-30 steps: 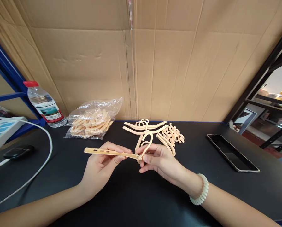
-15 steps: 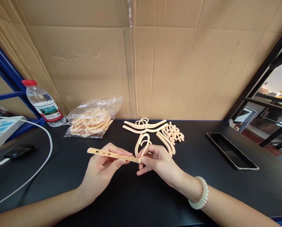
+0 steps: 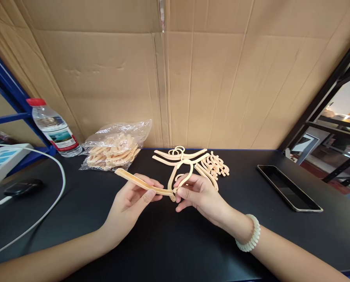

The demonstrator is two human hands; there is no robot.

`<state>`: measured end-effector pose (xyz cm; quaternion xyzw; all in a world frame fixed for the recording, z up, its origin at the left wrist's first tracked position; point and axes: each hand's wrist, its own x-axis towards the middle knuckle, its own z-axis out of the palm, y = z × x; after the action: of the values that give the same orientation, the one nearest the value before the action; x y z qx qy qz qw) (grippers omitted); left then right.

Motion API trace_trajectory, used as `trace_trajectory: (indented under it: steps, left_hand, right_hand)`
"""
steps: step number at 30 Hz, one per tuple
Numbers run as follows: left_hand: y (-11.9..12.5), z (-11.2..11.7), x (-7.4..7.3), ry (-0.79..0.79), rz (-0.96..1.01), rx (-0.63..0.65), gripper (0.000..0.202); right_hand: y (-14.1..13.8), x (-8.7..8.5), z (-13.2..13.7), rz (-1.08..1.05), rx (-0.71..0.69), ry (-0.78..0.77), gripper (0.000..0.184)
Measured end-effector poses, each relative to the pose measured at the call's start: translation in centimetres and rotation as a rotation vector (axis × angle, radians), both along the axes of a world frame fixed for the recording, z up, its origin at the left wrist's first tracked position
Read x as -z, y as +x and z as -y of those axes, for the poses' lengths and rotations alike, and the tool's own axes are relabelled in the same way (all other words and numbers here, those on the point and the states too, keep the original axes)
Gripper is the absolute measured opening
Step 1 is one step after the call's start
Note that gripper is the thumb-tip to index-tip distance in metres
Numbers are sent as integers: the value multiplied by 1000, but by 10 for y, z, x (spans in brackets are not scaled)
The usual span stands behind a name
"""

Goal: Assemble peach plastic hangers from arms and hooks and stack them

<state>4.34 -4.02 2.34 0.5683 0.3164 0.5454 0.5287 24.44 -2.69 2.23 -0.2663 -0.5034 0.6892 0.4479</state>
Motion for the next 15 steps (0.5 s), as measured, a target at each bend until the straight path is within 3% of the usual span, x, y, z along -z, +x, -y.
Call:
trace_trajectory:
  steps: [15]
  left_hand:
    - [1, 1, -2, -68, -16, -3, 27]
  right_hand:
    - [0, 7, -3, 60, -61, -65, 24]
